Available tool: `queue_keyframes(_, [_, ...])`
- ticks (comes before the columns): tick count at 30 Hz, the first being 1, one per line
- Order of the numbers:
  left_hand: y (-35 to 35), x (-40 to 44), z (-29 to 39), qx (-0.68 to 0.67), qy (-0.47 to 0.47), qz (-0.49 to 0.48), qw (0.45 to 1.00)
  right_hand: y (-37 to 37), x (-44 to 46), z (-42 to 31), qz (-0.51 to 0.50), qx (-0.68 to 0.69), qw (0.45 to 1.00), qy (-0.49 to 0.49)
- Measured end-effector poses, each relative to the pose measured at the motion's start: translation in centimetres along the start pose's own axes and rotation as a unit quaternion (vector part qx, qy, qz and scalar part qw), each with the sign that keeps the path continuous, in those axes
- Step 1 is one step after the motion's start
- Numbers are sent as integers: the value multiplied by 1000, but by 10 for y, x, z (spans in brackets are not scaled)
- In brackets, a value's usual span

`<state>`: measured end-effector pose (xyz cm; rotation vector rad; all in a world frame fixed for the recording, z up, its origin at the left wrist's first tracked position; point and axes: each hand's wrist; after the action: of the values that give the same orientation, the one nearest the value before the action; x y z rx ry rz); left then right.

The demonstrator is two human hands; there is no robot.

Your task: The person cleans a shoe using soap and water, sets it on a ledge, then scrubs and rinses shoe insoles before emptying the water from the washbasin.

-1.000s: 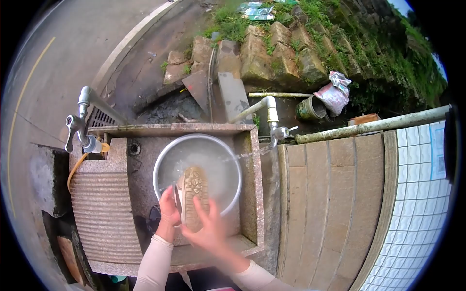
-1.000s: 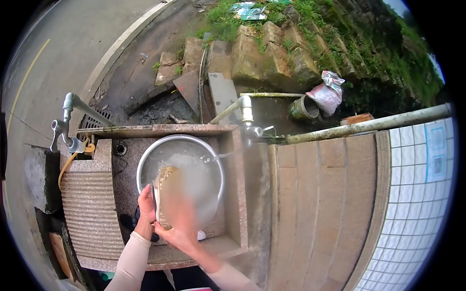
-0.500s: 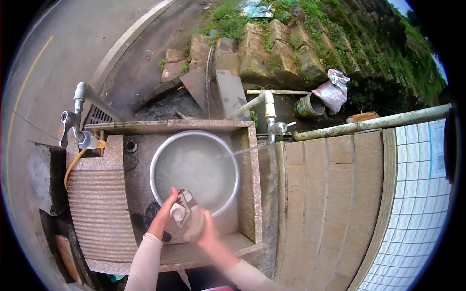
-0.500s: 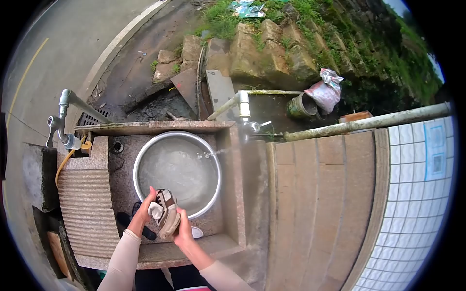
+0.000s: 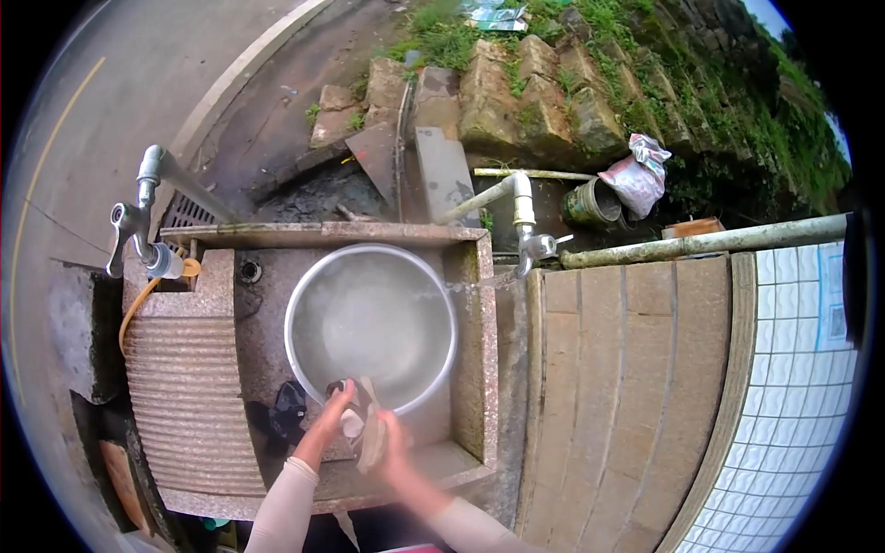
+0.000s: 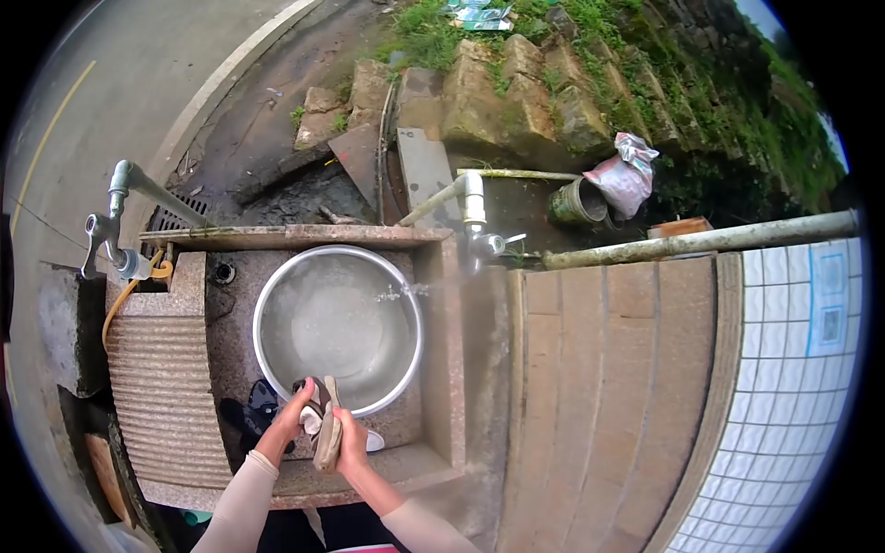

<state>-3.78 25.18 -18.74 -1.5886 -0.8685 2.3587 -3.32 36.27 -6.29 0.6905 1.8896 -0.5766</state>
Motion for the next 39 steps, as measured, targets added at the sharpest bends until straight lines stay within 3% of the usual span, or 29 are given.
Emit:
queue_keyframes(1, [-5,-9,-1,41,-32,39,998,6,15,-1,-16,2,1000,-16])
queue_keyframes(2, [-7,-20,-2,54,-69,-46,995,15,29,-2,-29,5,999,-31])
queue_keyframes(4, [-32,-51,5,205,-105,-14,973,19,39,-18,-28,8,996,-80])
queue_keyframes(5, [-31,-49,-1,191,-140,12,971,17,33,-16,-37,-7,996,-84])
queue_keyframes(8, [-10,-32,4,-63,-15,-8,998,28,24,11,-48,36,993,-100])
queue_keyframes(9, [-9,-28,16,-102,32,-24,994,-1,-18,-5,3,-58,997,-48])
queue_keyframes(10, [-6,-22,13,-86,53,-19,995,-1,-15,5,5,-44,999,-25])
queue_keyframes(12, [-11,-16,-8,-24,-24,41,999,-1,-15,-2,30,-46,998,6])
queue_keyframes(16, [-46,-71,11,229,-137,17,964,28,32,-3,-25,-5,998,-63])
queue_keyframes(18, [-19,-45,-6,140,-79,41,986,20,21,-4,-23,-41,998,-42])
queue_keyframes(21, [-1,-25,7,-120,11,0,993,-4,-19,1,4,-93,996,-3])
queue_keyframes(22, [1,-23,10,-108,16,-4,994,2,-15,17,-35,-113,991,68])
queue_keyframes(23, [-6,-24,6,-72,-21,31,997,2,-14,15,-25,-107,992,63])
queue_keyframes(24, [-12,-25,-1,-35,-60,67,995,1,-11,12,-17,-101,993,58])
queue_keyframes(28, [-35,-65,1,196,-172,44,964,16,26,0,-27,-60,997,-37])
queue_keyframes(30, [-15,-40,-14,134,-115,89,980,8,17,-7,-21,-111,993,-31])
queue_keyframes(32, [4,-16,-10,-81,-55,41,994,-2,-10,-7,-60,-106,992,-9])
queue_keyframes(33, [-8,-31,18,-130,-22,6,991,-5,-17,2,-51,-159,985,54])
queue_keyframes(34, [-7,-26,18,-66,-43,2,997,-6,-19,11,-42,-212,969,117])
queue_keyframes(35, [-12,-25,11,-48,-84,14,995,-3,-12,16,-26,-177,977,115])
queue_keyframes(37, [-20,-35,7,2,-145,27,989,-2,-6,-9,-34,-138,989,28])
queue_keyframes(38, [-23,-45,4,100,-210,38,972,-1,-3,-17,-38,-116,992,-16])
queue_keyframes(39, [-33,-61,7,151,-206,39,966,1,10,-18,-5,-79,996,-34])
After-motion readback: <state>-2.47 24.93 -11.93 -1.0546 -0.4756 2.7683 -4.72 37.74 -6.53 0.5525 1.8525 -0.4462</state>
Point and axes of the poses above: each hand's wrist, its own x-axis towards the middle knuckle, its own y-axis out of the back of the hand, z = x × y, and after that the axes turned 1 degree about y, right-handed
